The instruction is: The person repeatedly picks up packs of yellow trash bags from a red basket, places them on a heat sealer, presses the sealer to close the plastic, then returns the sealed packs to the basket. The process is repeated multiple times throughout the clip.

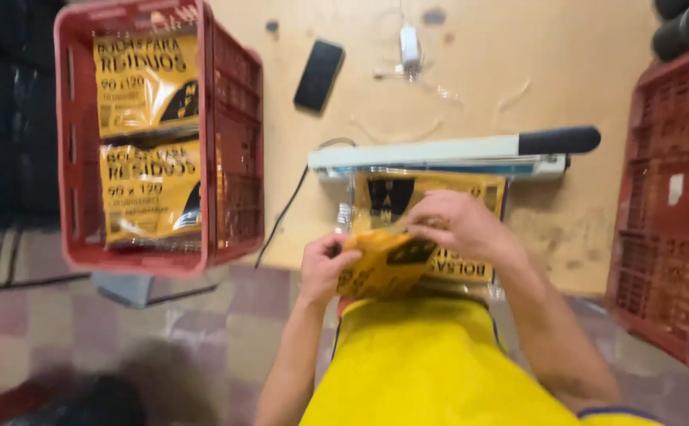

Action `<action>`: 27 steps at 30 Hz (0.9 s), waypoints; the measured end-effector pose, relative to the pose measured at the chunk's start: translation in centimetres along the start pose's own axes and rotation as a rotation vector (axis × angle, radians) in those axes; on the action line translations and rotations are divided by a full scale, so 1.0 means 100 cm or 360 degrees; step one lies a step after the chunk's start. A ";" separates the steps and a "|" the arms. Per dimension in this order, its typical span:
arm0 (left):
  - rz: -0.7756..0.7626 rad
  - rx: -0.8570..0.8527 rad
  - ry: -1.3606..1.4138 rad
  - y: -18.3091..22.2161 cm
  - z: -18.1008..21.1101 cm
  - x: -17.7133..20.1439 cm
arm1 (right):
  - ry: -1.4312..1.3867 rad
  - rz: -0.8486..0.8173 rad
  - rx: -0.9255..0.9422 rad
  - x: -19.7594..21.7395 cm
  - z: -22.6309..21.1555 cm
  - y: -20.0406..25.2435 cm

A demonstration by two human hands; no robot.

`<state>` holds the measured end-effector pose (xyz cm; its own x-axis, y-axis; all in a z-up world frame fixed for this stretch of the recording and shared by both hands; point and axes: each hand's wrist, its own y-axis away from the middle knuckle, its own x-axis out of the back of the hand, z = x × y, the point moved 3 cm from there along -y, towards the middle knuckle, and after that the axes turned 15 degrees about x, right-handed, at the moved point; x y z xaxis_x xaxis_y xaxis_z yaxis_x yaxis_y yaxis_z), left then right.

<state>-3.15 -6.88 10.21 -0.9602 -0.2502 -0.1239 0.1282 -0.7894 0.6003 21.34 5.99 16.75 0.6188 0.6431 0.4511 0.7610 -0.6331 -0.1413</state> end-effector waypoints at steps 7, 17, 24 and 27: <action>0.0241 -0.0097 0.0080 0.024 0.009 -0.031 | 0.0060 0.0183 0.0250 0.013 0.028 0.018; 0.0156 -0.0123 0.0187 0.016 0.013 -0.057 | 0.0233 0.0247 0.0283 0.025 0.033 0.028; 0.0102 -0.0104 0.0200 0.010 0.012 -0.054 | 0.0174 0.0011 0.0058 0.051 0.007 0.031; 0.0104 -0.0096 0.0224 0.017 0.017 -0.052 | 0.0208 -0.0063 0.0025 0.047 0.010 0.033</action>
<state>1.68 -5.93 13.25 -0.9057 -0.3748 -0.1981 0.2079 -0.7999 0.5629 26.92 7.35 17.54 0.5583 0.6052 0.5675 0.7880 -0.6008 -0.1345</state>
